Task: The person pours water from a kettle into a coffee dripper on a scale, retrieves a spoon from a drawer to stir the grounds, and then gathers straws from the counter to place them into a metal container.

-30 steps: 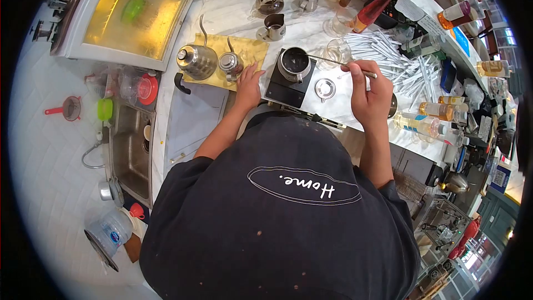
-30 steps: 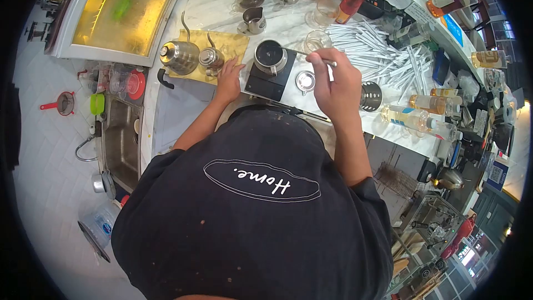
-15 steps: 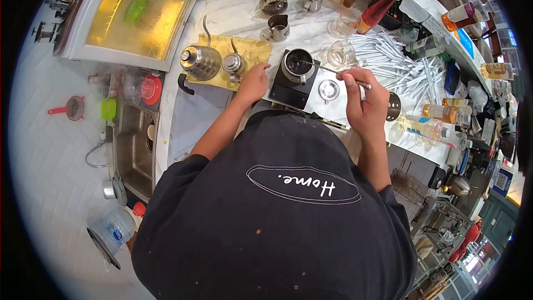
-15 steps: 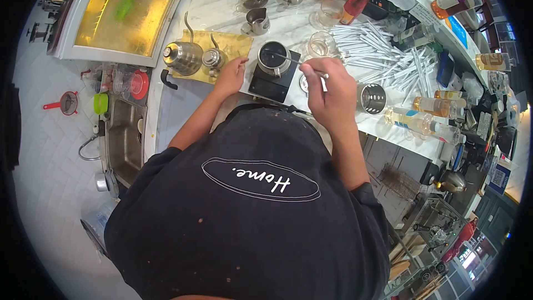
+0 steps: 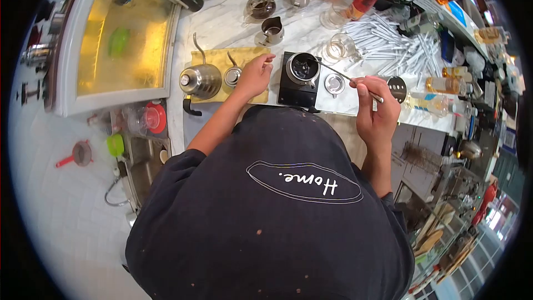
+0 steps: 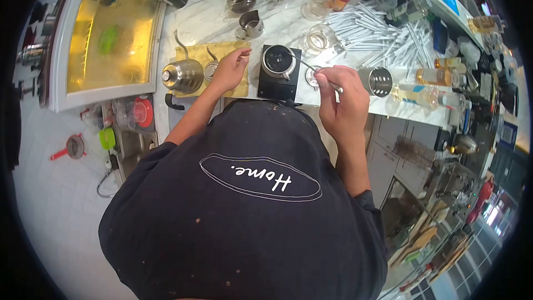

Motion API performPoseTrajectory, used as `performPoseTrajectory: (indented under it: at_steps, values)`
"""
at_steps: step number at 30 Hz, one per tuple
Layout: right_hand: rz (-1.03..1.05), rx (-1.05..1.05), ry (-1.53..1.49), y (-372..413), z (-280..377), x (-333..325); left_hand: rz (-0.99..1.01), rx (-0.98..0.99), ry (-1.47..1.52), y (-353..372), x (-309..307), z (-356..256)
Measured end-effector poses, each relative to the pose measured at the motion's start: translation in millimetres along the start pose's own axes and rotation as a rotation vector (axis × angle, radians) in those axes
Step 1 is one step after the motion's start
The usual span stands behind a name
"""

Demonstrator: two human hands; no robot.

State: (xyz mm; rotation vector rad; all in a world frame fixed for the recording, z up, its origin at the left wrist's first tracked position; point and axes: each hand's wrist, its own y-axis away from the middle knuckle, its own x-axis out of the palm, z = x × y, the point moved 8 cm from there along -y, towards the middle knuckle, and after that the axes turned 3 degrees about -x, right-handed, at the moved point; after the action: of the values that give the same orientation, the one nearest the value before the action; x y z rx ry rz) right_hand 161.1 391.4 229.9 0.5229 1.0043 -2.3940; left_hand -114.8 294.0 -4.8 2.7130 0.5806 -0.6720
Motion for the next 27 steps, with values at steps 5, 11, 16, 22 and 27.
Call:
performPoseTrajectory:
  at_steps: [5, 11, 16, 22, 27]
  values:
    - [-0.04, 0.049, 0.051, 13.2, 21.3, 1.0, 0.135, 0.06, 0.034, 5.2, 5.9, -4.2]
    - [-0.113, 0.151, 0.103, 21.4, 34.1, 20.2, 0.302, 0.049, 0.054, 0.7, 14.3, -3.7]
    - [-0.199, 0.201, 0.139, 32.7, 43.4, 25.1, 0.333, 0.085, 0.111, -0.6, 5.3, -8.4]
    - [-0.218, 0.18, 0.186, 36.4, 58.3, 46.9, 0.364, 0.107, 0.112, -7.2, -7.4, -3.4]
    - [-0.248, 0.157, 0.255, 41.4, 68.0, 47.6, 0.369, 0.128, 0.119, -6.3, -21.5, -5.0]
